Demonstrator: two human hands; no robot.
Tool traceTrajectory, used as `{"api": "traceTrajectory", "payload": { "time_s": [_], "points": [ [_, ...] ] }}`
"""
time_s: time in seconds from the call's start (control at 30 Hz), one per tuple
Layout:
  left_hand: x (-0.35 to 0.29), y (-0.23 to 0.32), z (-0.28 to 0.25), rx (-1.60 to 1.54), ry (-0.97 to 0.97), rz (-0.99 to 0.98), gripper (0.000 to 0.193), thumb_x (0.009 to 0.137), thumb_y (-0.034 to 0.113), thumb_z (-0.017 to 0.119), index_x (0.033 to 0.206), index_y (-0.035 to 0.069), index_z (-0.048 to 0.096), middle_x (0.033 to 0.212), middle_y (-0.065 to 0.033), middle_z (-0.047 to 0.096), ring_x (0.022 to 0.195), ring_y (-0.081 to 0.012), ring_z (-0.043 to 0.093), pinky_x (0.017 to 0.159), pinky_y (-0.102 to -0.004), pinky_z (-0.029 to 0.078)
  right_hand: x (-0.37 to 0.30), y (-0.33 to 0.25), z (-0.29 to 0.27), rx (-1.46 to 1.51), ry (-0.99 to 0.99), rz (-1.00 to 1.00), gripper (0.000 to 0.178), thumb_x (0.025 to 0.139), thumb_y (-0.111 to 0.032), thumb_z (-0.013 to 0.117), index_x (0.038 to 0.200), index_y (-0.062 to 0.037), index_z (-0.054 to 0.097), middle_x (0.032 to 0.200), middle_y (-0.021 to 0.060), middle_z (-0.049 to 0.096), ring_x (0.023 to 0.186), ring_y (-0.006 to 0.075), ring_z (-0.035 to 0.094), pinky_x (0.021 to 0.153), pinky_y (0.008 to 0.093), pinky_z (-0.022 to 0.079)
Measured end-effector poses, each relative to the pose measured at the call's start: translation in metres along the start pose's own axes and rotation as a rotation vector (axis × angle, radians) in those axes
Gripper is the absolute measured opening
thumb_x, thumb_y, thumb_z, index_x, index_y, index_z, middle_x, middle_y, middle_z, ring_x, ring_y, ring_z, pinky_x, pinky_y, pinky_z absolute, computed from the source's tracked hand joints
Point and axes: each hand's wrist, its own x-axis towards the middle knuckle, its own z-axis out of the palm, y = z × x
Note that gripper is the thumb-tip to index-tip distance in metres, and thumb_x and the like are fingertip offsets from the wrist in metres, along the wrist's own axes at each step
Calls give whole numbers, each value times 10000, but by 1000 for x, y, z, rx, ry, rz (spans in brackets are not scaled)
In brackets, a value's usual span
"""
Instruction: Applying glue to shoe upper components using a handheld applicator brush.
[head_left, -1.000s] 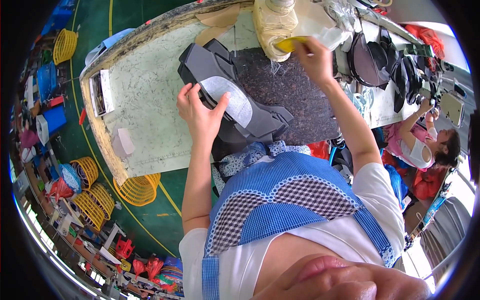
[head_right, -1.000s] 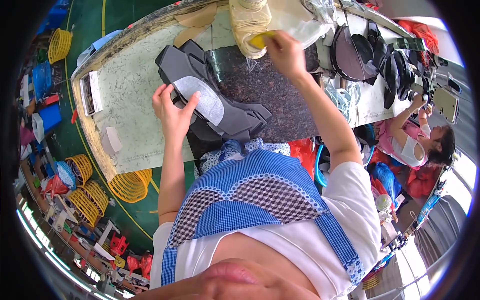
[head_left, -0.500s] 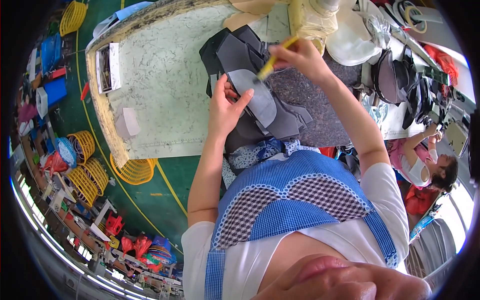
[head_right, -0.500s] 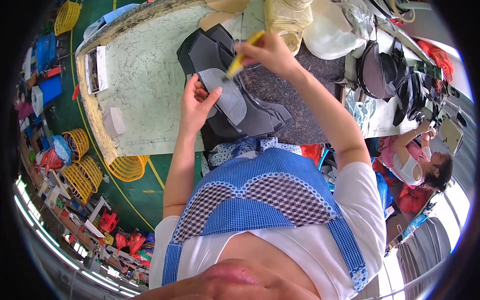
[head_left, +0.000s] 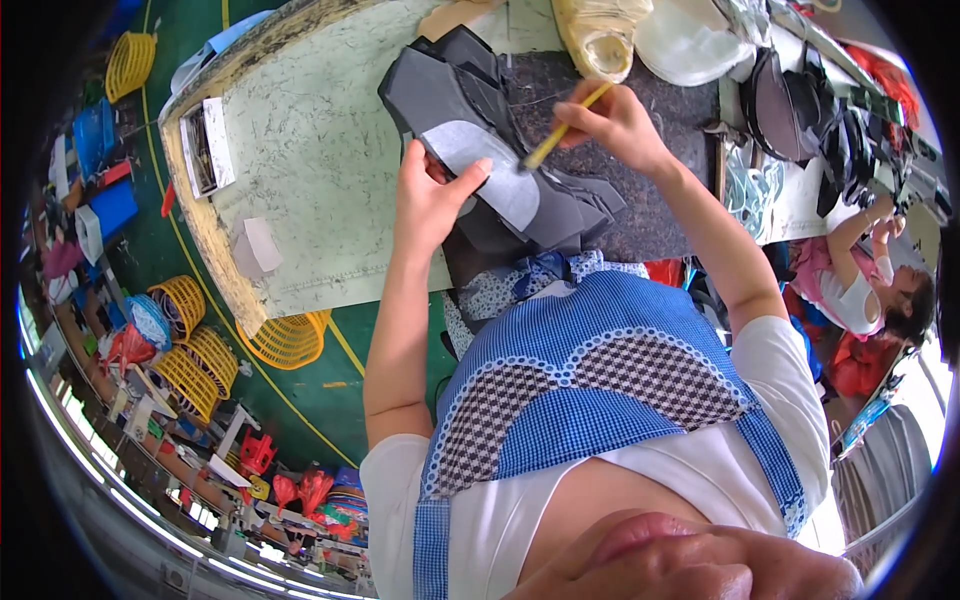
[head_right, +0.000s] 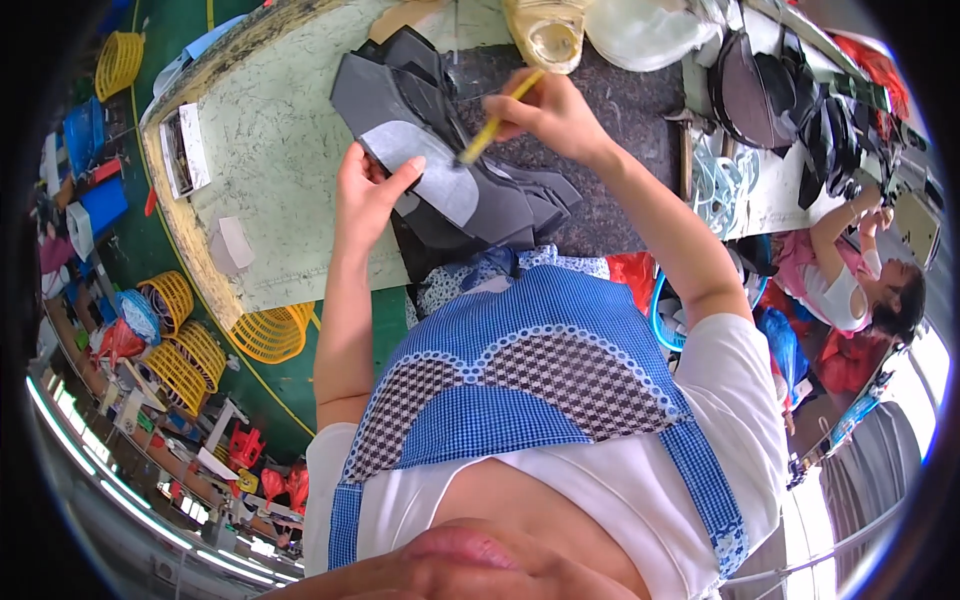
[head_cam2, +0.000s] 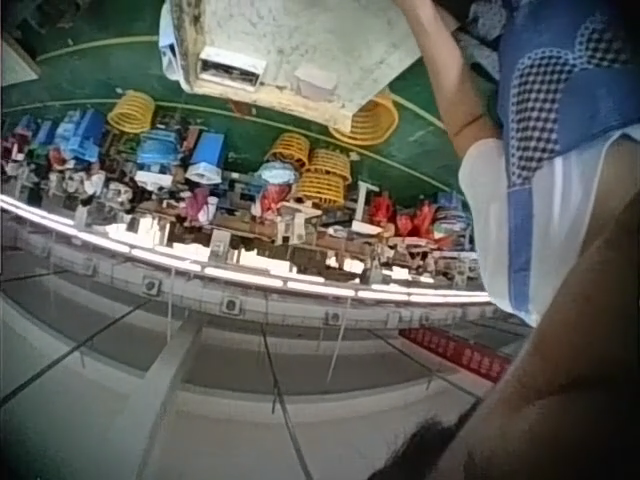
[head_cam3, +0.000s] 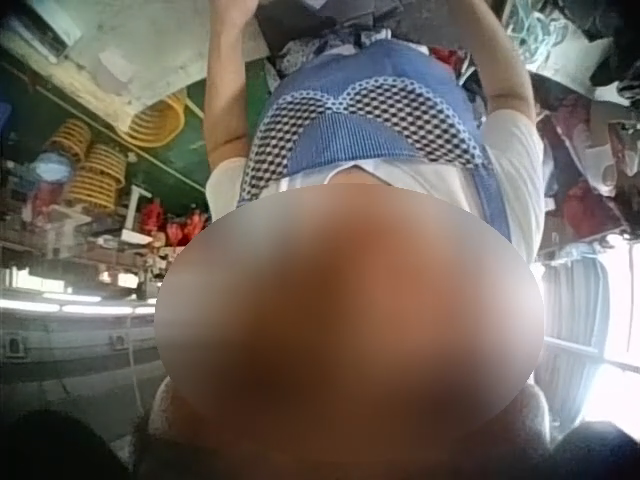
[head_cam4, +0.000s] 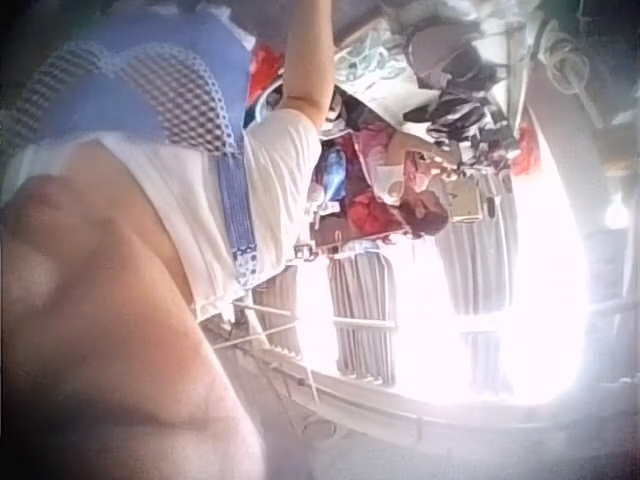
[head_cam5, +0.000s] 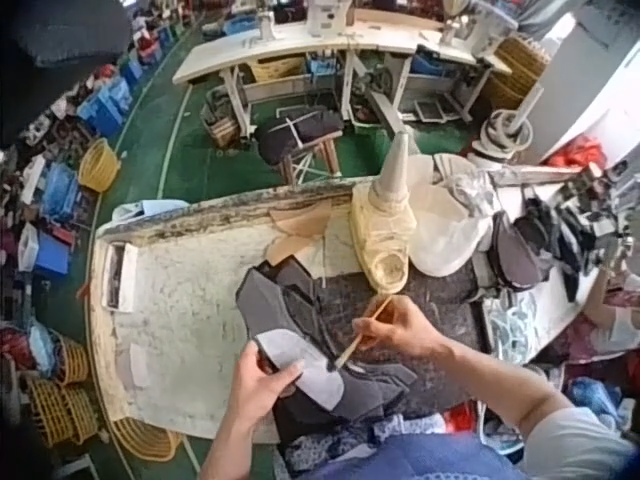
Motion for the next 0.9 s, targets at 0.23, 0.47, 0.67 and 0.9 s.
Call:
{"api": "traceTrajectory", "payload": {
  "time_s": [0.23,0.47,0.67,0.9],
  "points": [
    [-1,20,7,142,-62,56,419,755,35,757,1095,-16,518,1000,-73,623,904,-136,606,795,-279,501,-42,16,-26,105,131,-216,212,897,-188,644,889,16,588,890,114,676,825,168,675,739,268,568],
    [7,9,13,-40,-152,84,447,798,-50,661,1187,-26,441,1108,-104,580,990,-165,588,886,-315,480,-58,76,-36,-62,143,-82,239,881,-200,672,912,19,580,876,109,667,807,156,673,742,266,565],
    [9,5,5,-185,-150,-64,437,813,-49,641,1190,27,434,1120,-95,579,997,-168,594,869,-312,495,-55,50,-14,-250,30,-276,208,881,-182,666,891,10,588,861,102,668,757,127,655,688,253,553],
    [19,6,-1,-401,-119,-305,191,955,110,471,1133,48,503,1061,-86,624,918,-188,646,794,-343,551,-36,-32,25,34,91,-438,169,864,-140,686,907,1,602,835,72,666,724,115,651,630,235,529]
  ]
}}
